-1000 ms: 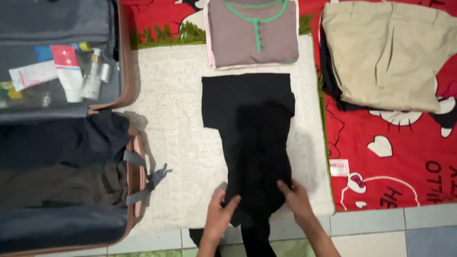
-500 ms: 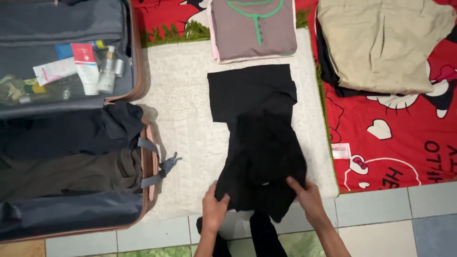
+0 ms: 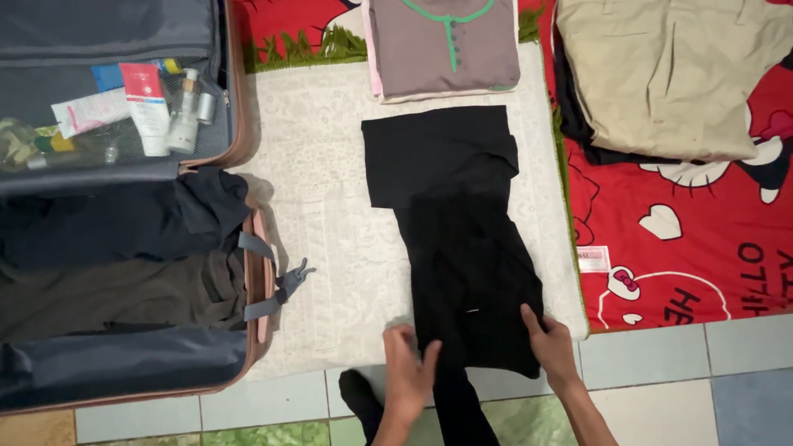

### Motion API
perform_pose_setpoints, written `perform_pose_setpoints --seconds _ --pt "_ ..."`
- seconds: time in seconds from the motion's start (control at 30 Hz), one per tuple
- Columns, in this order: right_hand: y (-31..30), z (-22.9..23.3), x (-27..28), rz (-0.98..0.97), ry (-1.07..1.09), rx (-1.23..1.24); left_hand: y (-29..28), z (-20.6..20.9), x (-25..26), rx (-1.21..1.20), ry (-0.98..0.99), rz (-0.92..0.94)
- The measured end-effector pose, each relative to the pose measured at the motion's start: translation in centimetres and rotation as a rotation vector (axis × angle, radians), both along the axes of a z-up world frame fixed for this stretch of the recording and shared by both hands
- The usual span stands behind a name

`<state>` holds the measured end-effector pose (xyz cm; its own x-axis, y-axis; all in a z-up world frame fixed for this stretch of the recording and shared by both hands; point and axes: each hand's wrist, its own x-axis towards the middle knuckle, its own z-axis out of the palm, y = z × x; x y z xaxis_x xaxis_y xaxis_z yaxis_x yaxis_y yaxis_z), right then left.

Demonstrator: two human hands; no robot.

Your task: Folding several items of clothing and packing them into a suitcase on a bed.

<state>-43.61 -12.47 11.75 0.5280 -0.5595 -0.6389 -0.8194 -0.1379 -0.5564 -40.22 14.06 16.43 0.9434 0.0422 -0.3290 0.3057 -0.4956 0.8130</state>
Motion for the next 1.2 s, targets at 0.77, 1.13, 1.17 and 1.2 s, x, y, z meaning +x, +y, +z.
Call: perform_pose_setpoints --seconds 0.77,1.13,1.17,1.2 --pt "-3.3 10.5 10.6 0.051 0.069 0.287 1.4 4.8 9.1 -0.504 0.505 0.336" --pt "-7.6 0.4 33.9 -0.221 0.054 0.703 -1.1 -0.1 34.8 -0.751 0.518 0.466" --pt "-7.2 1.0 33.7 -0.120 0.030 0.495 -0.7 -1.1 34.6 -0.467 0.270 0.421" --pt "-6.7 1.8 33.4 -0.017 0.008 0.288 -0.3 -2.1 34.4 -0.181 0.029 0.372"
